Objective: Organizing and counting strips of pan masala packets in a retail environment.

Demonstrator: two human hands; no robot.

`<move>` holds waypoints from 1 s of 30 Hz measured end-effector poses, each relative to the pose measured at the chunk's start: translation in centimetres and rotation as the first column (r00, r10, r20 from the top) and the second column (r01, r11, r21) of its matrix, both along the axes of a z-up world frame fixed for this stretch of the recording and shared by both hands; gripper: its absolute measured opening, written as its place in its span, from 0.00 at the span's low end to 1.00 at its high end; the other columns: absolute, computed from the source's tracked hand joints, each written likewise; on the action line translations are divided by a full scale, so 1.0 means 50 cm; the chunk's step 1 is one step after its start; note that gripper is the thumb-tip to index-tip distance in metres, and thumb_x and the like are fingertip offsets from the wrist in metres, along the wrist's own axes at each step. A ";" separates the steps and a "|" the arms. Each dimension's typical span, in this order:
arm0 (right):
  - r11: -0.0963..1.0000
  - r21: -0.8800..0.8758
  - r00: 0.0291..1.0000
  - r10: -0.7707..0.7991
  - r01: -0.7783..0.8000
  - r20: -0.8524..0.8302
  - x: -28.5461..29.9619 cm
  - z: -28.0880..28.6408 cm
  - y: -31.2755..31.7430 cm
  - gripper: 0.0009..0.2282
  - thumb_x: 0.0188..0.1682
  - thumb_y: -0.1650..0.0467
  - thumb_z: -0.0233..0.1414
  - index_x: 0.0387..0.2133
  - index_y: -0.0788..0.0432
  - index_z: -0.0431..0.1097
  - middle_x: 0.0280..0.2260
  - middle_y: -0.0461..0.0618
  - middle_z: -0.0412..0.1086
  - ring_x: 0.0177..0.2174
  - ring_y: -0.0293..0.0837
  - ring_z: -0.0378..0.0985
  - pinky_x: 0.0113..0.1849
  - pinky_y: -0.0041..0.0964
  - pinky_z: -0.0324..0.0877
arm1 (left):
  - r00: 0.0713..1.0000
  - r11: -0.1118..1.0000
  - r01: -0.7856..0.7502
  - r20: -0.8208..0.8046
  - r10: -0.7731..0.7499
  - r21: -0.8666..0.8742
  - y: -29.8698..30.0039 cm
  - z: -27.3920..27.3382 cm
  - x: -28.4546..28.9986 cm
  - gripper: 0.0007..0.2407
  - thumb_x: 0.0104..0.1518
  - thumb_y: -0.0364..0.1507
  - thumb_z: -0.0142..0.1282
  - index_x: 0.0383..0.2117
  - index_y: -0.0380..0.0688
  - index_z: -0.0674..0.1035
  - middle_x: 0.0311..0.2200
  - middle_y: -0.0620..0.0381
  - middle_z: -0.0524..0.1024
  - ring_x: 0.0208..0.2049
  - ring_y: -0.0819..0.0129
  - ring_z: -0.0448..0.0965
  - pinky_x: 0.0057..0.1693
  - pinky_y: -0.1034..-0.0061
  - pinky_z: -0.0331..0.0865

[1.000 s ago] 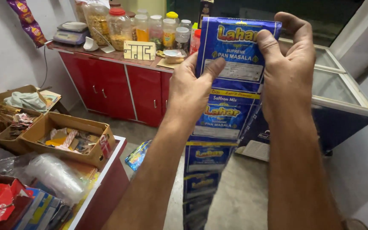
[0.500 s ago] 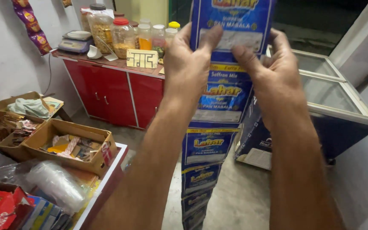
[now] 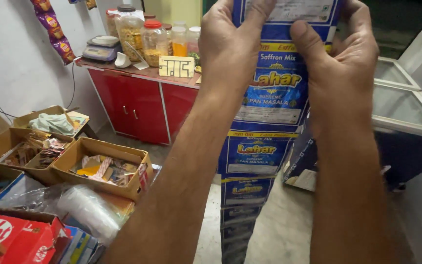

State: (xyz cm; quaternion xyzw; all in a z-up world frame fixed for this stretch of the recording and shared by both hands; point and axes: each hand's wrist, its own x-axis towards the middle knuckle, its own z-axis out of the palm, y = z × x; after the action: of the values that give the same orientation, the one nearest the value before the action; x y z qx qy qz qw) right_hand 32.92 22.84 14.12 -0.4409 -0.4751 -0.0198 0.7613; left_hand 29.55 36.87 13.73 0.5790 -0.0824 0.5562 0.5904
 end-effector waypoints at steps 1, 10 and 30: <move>1.000 -0.001 1.000 -0.005 0.005 -0.004 0.003 -0.007 0.007 0.23 0.55 0.72 0.61 0.59 0.65 0.57 0.46 0.62 0.77 0.42 0.47 0.85 0.43 0.37 0.85 | 1.000 1.000 0.005 -0.004 -0.005 -0.001 0.002 -0.002 -0.006 0.17 0.61 0.40 0.60 0.37 0.32 0.82 0.30 0.50 0.86 0.29 0.71 0.87 0.36 0.77 0.83; 0.953 -0.121 0.959 -0.283 0.277 -0.030 0.067 -0.035 0.063 0.24 0.49 0.71 0.60 0.56 0.64 0.59 0.39 0.55 0.78 0.35 0.41 0.86 0.35 0.32 0.81 | 0.908 0.996 0.029 -0.415 -0.063 -0.088 0.038 -0.071 0.011 0.17 0.57 0.42 0.55 0.43 0.40 0.80 0.31 0.55 0.85 0.30 0.71 0.88 0.39 0.74 0.85; 0.931 -0.316 0.950 0.082 -0.181 -0.302 0.370 -0.099 0.153 0.30 0.51 0.59 0.57 0.59 0.72 0.67 0.44 0.57 0.76 0.39 0.41 0.81 0.42 0.34 0.78 | 0.874 0.949 -0.302 -0.425 0.235 -0.096 0.063 -0.107 0.198 0.15 0.58 0.41 0.61 0.35 0.38 0.86 0.27 0.57 0.85 0.28 0.79 0.79 0.36 0.78 0.75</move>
State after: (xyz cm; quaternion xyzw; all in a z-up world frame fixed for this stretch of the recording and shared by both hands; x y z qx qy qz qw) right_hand 51.40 30.51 9.18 -0.5305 -0.3860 0.1773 0.7336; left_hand 39.44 40.04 8.40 0.6391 0.1685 0.5046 0.5555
